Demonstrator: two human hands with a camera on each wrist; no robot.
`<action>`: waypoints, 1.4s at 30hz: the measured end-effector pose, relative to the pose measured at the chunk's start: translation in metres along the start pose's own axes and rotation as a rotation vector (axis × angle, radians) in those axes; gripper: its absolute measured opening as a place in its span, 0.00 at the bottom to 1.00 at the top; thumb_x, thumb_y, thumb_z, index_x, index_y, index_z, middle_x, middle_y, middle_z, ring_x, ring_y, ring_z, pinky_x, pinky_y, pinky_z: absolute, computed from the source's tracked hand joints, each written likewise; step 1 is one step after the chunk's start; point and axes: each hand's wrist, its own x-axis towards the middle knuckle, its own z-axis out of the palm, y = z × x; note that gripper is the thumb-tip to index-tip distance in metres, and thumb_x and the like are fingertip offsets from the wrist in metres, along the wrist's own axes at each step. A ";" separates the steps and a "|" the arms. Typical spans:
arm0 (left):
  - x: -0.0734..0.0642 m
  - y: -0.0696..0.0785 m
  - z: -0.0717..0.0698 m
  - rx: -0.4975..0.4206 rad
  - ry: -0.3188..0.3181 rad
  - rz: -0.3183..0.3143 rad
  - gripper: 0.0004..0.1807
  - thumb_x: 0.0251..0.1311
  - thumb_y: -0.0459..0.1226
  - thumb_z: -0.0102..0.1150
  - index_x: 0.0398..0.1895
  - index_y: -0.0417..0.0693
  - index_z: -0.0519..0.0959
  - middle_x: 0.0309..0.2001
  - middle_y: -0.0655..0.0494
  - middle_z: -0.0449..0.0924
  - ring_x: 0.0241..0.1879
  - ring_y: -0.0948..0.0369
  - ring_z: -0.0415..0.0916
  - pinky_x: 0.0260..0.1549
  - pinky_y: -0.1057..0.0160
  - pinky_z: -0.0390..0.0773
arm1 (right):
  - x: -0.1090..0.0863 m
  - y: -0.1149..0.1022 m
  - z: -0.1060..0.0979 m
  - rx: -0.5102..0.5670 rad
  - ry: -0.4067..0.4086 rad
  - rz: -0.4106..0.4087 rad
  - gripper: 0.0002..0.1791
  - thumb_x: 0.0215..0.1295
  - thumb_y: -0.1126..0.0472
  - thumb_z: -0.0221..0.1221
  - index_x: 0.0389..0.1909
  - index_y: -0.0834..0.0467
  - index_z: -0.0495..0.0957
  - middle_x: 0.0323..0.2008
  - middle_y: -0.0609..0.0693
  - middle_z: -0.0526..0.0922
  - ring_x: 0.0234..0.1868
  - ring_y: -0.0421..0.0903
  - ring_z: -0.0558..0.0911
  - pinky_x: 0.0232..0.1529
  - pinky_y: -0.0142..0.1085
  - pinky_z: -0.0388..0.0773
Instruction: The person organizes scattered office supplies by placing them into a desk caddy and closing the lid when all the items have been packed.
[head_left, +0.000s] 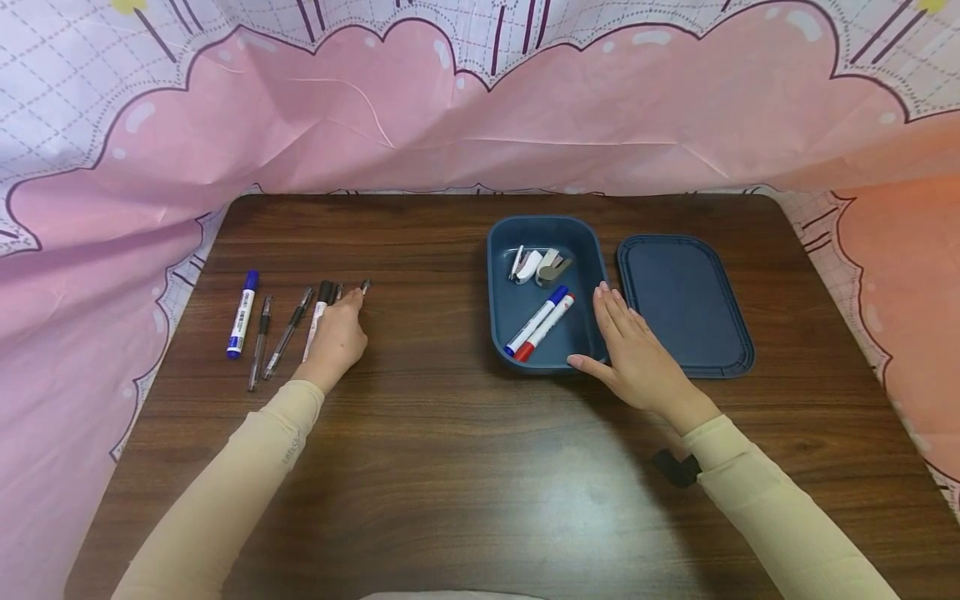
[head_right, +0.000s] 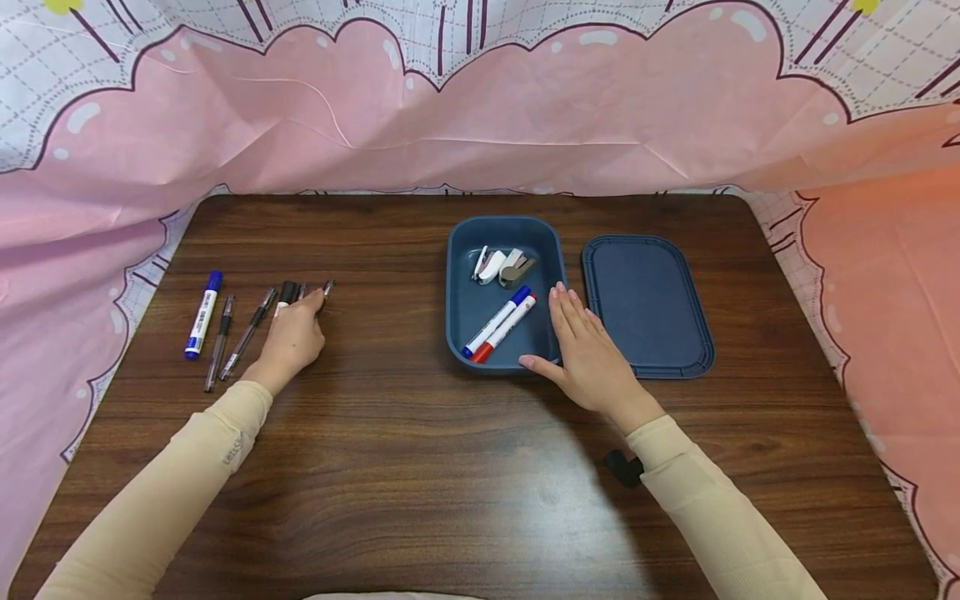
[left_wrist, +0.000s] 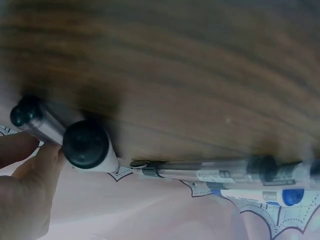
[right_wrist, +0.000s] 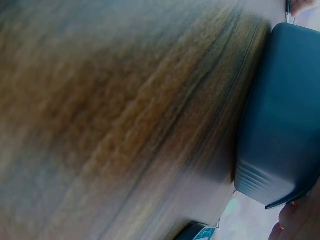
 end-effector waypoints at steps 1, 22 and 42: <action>0.000 0.000 -0.001 -0.005 0.001 -0.001 0.33 0.43 0.18 0.48 0.61 0.28 0.63 0.61 0.34 0.65 0.60 0.42 0.65 0.57 0.49 0.69 | 0.000 0.000 0.000 -0.003 0.002 -0.001 0.52 0.59 0.31 0.46 0.71 0.55 0.31 0.73 0.49 0.30 0.74 0.50 0.37 0.70 0.53 0.46; -0.005 0.055 -0.052 -0.204 0.201 0.141 0.24 0.60 0.25 0.45 0.62 0.39 0.66 0.60 0.40 0.69 0.33 0.51 0.79 0.26 0.61 0.79 | -0.001 0.001 0.002 0.000 0.015 -0.004 0.52 0.58 0.31 0.46 0.71 0.54 0.32 0.73 0.49 0.31 0.74 0.50 0.38 0.69 0.55 0.47; -0.002 0.135 -0.083 -0.385 0.209 0.252 0.24 0.60 0.29 0.50 0.62 0.47 0.68 0.61 0.48 0.70 0.54 0.59 0.74 0.48 0.69 0.76 | -0.001 0.001 0.002 0.002 0.020 -0.004 0.52 0.58 0.31 0.47 0.71 0.54 0.33 0.73 0.48 0.31 0.74 0.49 0.36 0.69 0.54 0.47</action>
